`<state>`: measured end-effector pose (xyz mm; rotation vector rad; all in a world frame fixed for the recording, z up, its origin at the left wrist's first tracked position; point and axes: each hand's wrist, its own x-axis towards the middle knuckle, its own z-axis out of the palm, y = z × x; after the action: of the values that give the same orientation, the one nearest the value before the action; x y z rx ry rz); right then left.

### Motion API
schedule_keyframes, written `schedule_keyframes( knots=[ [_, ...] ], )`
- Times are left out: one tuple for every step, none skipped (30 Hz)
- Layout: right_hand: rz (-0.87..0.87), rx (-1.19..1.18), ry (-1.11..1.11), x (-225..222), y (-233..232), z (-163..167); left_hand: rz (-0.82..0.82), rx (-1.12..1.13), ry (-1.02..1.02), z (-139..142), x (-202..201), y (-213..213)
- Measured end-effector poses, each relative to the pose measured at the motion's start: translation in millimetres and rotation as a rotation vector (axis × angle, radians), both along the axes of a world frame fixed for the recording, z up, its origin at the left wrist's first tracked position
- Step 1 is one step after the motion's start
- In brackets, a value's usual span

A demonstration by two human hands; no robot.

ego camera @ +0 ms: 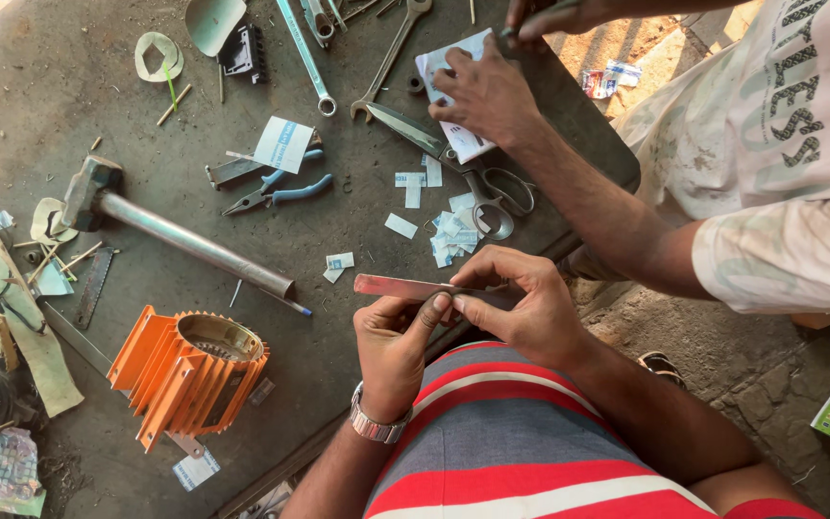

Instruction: The person scrapes small rectangular labels off a metal plate using a flat metal tool. They repeatedly pick up labels from a workbench, scrape them, and place them back down. The workbench contains various tools and an orange motor housing.

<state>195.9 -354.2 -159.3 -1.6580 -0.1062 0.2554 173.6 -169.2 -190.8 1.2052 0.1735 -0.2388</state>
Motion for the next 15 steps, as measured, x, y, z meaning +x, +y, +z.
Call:
schedule_keyframes(
  knots=[
    [0.002, 0.022, 0.026, 0.3, 0.1, -0.1, -0.001, 0.006, 0.002, -0.1, 0.1, 0.1],
    [0.003, 0.044, 0.053, 0.6, 0.1, -0.1, -0.002, 0.006, 0.000, -0.1, 0.1, 0.3],
    [0.007, 0.023, 0.030, 0.9, -0.1, 0.0, -0.004, 0.006, -0.001, -0.1, 0.0, 0.4],
    [0.012, 0.002, 0.007, 1.2, -0.2, 0.1, -0.005, 0.007, -0.002, -0.1, -0.2, 0.6],
    [0.017, -0.019, -0.017, 1.5, -0.3, 0.2, -0.003, 0.009, -0.004, -0.1, -0.4, 0.7],
    [0.021, -0.014, -0.016, 1.7, -0.5, 0.3, -0.001, 0.009, -0.007, -0.1, -0.4, 0.7],
    [0.024, -0.009, -0.015, 1.9, -0.5, 0.6, -0.001, 0.010, -0.010, -0.3, -0.3, 0.5],
    [0.028, -0.002, -0.012, 1.9, -0.5, 0.8, -0.002, 0.008, -0.011, -0.3, -0.3, 0.4],
    [0.029, 0.006, 0.002, 1.9, -0.4, 0.9, -0.002, 0.008, -0.012, -0.3, -0.5, 0.6],
    [0.029, 0.015, 0.015, 1.9, -0.3, 1.0, -0.002, 0.008, -0.013, -0.3, -0.5, 0.7],
    [0.029, 0.024, 0.030, 1.9, -0.3, 1.1, -0.007, 0.010, -0.014, -0.4, -0.4, 1.1],
    [0.029, 0.019, 0.028, 1.8, -0.3, 1.1, -0.011, 0.013, -0.015, -0.4, -0.4, 1.5],
    [0.030, 0.014, 0.026, 1.8, -0.3, 1.0, -0.015, 0.015, -0.016, -0.4, -0.4, 1.9],
    [0.030, 0.009, 0.023, 1.7, -0.5, 0.8, -0.016, 0.018, -0.020, -0.4, -0.4, 2.1],
    [0.029, 0.020, 0.030, 1.5, -0.6, 0.5, -0.018, 0.020, -0.025, -0.4, -0.3, 2.3]
  ],
)
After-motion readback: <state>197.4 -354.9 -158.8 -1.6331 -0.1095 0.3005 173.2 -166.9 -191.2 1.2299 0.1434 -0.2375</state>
